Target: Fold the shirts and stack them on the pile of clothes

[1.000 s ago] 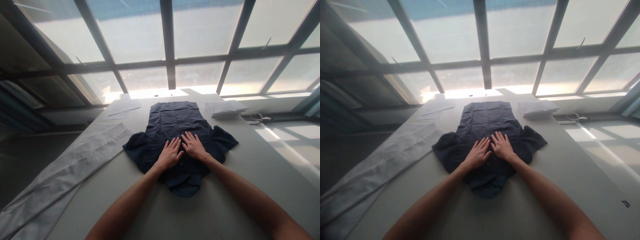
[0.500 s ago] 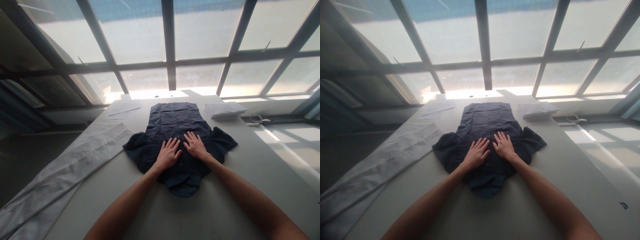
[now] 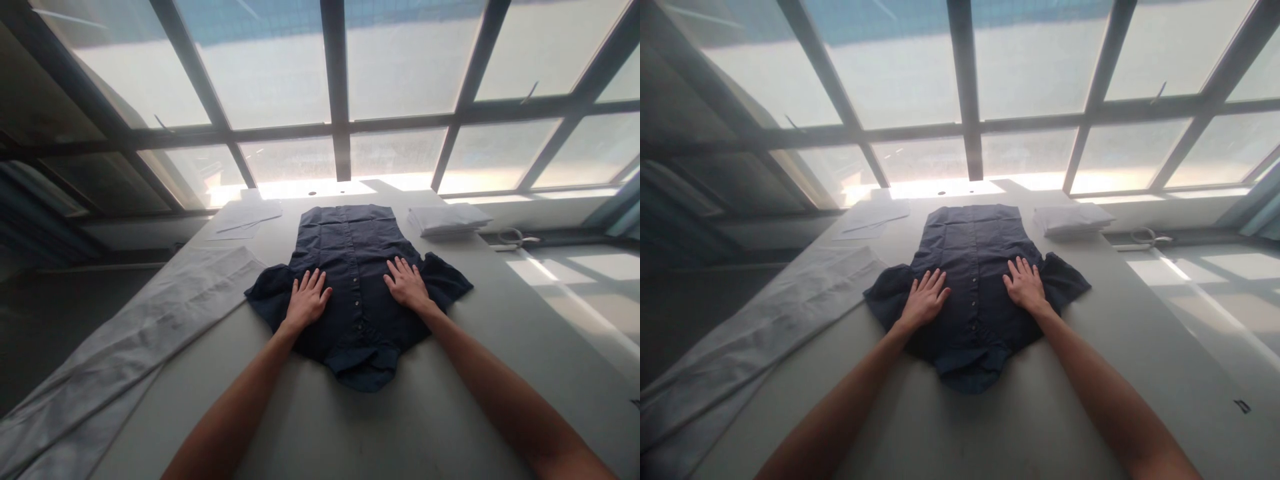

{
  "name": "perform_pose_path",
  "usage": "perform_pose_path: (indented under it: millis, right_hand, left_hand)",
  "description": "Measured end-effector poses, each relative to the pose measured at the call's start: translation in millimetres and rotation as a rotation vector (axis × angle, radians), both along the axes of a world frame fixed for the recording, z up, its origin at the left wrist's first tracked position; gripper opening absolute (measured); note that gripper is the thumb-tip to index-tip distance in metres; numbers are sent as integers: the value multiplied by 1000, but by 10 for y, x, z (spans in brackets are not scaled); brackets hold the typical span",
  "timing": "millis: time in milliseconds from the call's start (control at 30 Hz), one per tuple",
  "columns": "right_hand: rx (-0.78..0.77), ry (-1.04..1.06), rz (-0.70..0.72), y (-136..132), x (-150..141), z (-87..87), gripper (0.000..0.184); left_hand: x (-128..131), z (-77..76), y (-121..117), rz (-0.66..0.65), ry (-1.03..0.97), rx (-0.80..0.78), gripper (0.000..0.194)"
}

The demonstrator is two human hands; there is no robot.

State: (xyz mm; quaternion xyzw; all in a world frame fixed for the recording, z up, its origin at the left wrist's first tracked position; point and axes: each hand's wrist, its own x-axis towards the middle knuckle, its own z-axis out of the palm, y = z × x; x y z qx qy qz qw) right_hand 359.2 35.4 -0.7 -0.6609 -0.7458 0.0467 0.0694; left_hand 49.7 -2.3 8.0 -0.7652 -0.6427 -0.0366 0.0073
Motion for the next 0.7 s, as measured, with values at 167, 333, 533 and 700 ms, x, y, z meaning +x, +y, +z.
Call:
perform_pose_path:
  millis: [167,333,533,700]
  right_hand:
    - [36,-9,-40,18,45,-25,63]
    - [51,10,-45,7,31,-17,62]
    - [58,28,-54,11,20,-4,61]
    - [76,39,-62,4,-18,8,59]
  left_hand:
    - [-151,-12,77,76,12,24,62]
    - [-208,-15,120,111,19,44,63]
    - [-178,-3,105,112,7,67,63]
    - [-161,-2,97,116,7,78,62]
